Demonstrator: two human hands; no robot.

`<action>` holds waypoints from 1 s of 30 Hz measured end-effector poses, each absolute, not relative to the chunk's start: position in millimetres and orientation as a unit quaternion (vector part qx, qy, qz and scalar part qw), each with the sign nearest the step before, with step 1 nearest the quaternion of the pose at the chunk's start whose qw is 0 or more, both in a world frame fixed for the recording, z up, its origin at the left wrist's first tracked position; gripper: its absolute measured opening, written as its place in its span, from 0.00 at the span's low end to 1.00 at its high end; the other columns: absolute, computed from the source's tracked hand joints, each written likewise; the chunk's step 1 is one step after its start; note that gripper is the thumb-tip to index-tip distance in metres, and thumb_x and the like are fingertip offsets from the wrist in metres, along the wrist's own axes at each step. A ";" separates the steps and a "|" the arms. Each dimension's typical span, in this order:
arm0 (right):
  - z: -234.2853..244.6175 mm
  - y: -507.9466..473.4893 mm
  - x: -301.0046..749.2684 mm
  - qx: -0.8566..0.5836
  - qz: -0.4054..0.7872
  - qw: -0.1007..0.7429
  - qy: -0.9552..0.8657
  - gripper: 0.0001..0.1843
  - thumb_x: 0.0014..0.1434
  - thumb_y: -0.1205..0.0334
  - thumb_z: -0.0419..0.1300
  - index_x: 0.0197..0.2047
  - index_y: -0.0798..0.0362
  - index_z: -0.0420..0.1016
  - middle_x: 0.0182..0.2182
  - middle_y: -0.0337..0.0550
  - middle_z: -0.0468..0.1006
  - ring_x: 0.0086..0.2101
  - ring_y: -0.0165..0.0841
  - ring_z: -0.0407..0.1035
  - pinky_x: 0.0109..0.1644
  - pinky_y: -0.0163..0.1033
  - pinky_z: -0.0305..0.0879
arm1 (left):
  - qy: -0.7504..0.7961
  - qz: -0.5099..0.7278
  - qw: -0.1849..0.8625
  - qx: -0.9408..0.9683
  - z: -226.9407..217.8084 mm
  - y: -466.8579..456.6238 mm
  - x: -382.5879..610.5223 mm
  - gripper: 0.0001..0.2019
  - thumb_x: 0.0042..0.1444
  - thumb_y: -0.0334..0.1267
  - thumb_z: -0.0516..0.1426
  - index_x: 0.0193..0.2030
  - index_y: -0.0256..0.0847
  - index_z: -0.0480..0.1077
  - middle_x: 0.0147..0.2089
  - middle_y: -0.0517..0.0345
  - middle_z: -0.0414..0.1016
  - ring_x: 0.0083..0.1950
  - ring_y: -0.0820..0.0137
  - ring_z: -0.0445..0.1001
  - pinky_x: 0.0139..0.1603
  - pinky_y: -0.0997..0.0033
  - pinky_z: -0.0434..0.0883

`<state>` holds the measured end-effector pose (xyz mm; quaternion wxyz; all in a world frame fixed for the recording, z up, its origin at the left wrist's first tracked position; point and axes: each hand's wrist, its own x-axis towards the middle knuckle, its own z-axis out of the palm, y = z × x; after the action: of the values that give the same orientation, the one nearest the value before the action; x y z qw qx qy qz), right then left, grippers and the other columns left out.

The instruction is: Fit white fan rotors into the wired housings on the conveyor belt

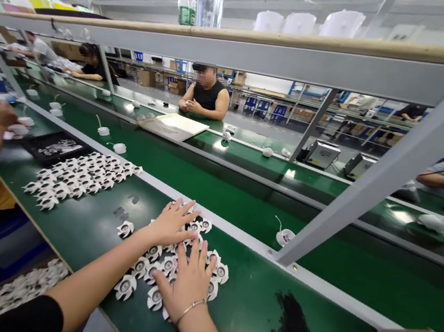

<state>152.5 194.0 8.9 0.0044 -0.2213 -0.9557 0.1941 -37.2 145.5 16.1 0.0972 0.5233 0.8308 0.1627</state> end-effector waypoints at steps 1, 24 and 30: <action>13.8 203.1 154.5 -0.231 0.192 0.017 -0.954 0.45 0.60 0.27 0.44 0.72 0.43 0.56 0.74 0.49 0.41 0.70 0.57 0.34 0.68 0.70 0.34 | 0.824 0.187 0.120 0.521 18.7 145.0 -44.1 0.39 0.54 0.72 0.48 0.70 0.60 0.57 0.77 0.59 0.44 0.76 0.39 0.37 0.69 0.28 0.39; 62.9 364.0 99.6 -0.374 0.310 0.157 -0.860 0.23 0.60 0.43 0.59 0.49 0.51 0.74 0.41 0.45 0.80 0.38 0.36 0.75 0.44 0.42 0.71 | 0.798 0.447 0.083 0.395 -4.9 143.0 -210.8 0.21 0.53 0.58 0.57 0.27 0.40 0.74 0.21 0.63 0.65 0.26 0.72 0.62 0.29 0.71 0.58; 21.3 323.5 91.8 -0.241 0.423 0.199 -0.851 0.20 0.55 0.44 0.63 0.40 0.52 0.72 0.51 0.52 0.77 0.47 0.38 0.75 0.49 0.43 0.73 | 0.801 0.450 0.108 0.379 -5.7 141.1 -210.6 0.20 0.54 0.56 0.59 0.30 0.39 0.75 0.22 0.64 0.65 0.26 0.74 0.60 0.28 0.73 0.57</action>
<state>91.8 323.5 21.3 0.1990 -0.2407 -0.8506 0.4231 -210.6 141.1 -5.7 0.1078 0.3785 0.8015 0.4503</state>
